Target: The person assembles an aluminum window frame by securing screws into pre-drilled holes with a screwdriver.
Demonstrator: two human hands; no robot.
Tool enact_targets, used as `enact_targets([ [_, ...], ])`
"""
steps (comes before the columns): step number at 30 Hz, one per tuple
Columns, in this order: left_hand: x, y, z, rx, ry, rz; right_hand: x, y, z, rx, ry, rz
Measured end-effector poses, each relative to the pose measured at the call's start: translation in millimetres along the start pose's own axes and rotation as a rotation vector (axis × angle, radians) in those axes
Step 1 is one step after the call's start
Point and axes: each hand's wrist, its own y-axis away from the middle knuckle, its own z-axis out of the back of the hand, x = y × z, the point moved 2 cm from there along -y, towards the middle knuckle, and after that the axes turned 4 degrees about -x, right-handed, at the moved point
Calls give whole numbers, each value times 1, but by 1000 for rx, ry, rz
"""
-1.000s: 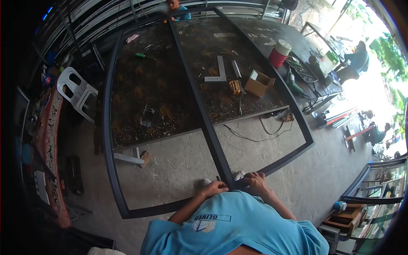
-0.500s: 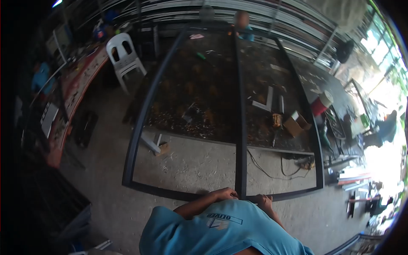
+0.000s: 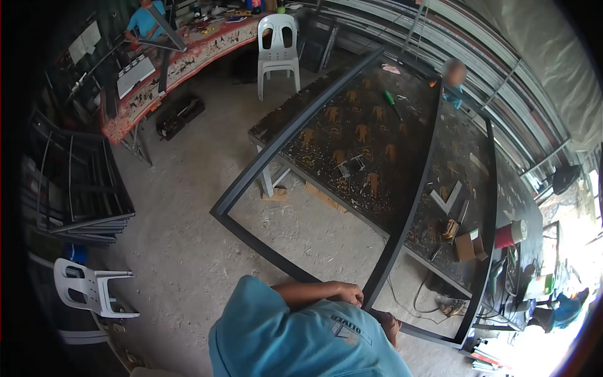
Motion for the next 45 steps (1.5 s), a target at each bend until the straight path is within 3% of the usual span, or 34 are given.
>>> enact_targets([
  [5,10,-3,0,-114,-68,-15,2,0,-12,-82,120,8],
  [10,17,5,6,-371,53,41,-26,-2,-33,-216,135,51],
  [12,13,18,17,-594,-165,-139,-28,-6,-36,-171,101,-27],
  [13,13,25,22,-608,-163,-142,-20,-1,-37,-347,167,91],
  [15,14,46,33,-648,-289,-79,-12,-4,-26,-229,144,35],
  [18,13,98,53,-777,-439,213,-24,-3,-38,-233,221,-25],
  [23,10,188,69,-926,-532,622,-23,-4,-31,-230,72,68],
  [29,8,181,66,-1042,-538,493,-7,1,-23,-245,136,148],
  [31,17,179,68,-1190,-491,530,-2,-1,-23,-320,154,97],
  [35,3,180,72,-1089,-514,581,11,2,-20,-367,144,51],
  [45,6,176,76,-994,-531,621,14,5,-13,-254,138,-105],
])
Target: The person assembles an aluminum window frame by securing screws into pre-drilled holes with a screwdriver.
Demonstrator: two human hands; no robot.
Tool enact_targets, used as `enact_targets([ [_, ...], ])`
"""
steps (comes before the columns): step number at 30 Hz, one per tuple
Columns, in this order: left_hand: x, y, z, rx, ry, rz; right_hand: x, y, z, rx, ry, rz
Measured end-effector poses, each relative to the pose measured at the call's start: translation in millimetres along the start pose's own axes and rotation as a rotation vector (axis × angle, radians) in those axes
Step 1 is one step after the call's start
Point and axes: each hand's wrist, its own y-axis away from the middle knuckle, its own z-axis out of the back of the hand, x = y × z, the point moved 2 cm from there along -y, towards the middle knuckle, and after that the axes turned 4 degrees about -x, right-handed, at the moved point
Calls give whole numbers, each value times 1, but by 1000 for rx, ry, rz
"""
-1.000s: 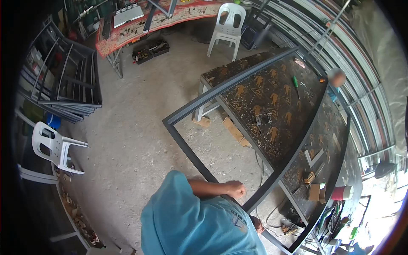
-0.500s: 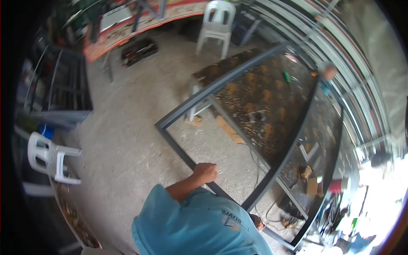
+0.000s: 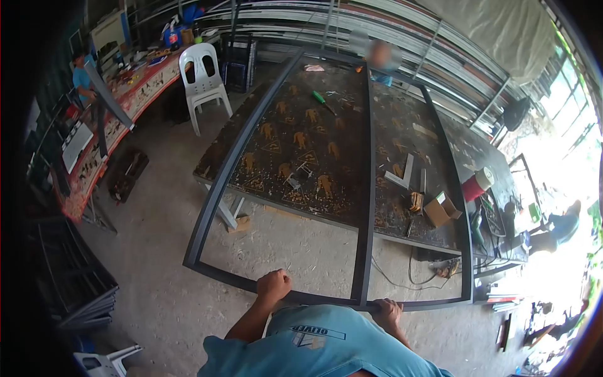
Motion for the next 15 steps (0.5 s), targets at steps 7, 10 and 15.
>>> enact_targets([
  [7,-4,0,5,35,-26,26,4,0,5,23,5,14],
  [10,-2,-1,3,50,-20,21,4,-1,4,50,17,-14],
  [15,-4,-1,4,51,-28,23,5,-3,5,78,12,-29],
])
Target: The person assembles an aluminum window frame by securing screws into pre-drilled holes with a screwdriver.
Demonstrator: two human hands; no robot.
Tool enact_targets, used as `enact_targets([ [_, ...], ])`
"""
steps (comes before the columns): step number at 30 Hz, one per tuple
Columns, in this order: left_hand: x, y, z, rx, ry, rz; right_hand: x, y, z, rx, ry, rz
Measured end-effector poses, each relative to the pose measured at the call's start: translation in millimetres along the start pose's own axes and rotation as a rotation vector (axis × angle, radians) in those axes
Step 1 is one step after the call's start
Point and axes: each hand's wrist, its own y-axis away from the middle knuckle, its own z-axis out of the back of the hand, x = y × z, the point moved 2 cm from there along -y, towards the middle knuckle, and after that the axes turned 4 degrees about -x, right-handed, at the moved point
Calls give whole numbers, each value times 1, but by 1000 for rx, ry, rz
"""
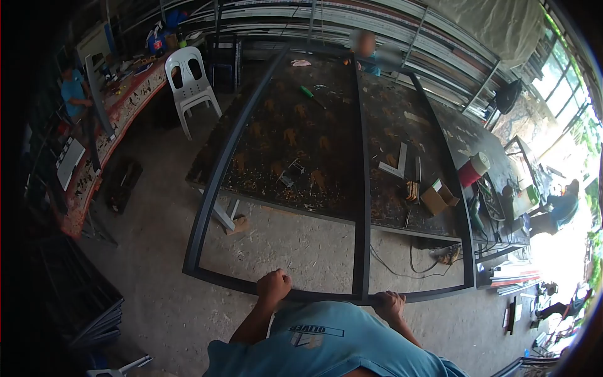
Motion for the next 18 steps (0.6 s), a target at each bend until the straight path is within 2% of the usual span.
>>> enact_targets([
  [7,-2,1,3,23,-14,8,1,0,1,29,-15,-20],
  [18,-2,0,2,22,-31,11,6,0,7,-54,-23,43],
])
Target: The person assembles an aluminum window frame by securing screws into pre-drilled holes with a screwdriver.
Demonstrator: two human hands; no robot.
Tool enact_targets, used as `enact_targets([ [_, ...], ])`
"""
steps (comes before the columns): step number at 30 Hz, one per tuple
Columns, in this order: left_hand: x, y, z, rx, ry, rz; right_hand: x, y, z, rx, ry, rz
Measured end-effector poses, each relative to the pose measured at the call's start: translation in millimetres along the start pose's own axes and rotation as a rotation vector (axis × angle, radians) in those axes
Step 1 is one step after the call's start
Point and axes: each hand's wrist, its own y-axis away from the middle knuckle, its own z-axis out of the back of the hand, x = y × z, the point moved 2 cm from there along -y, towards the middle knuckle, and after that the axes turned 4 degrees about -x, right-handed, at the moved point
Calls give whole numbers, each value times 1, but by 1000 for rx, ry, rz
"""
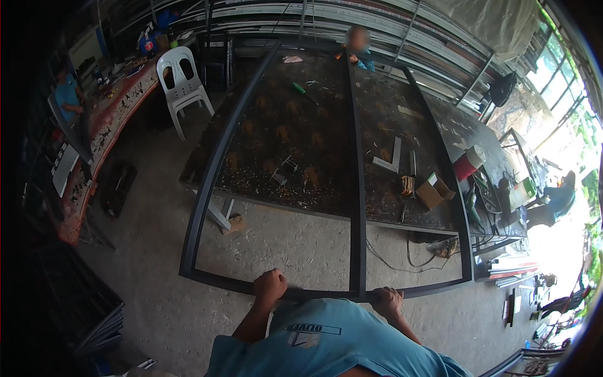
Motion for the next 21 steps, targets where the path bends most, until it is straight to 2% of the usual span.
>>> enact_targets([
  [7,4,-2,-7,-11,-9,-7,-5,0,-6,22,13,-15],
  [10,4,-2,-7,-26,-8,-14,-8,2,-9,-46,57,27],
  [15,1,-1,-1,-9,-13,3,-6,1,-6,27,9,-5],
  [21,1,0,-1,-9,-18,1,-2,1,-3,-5,-2,17],
])
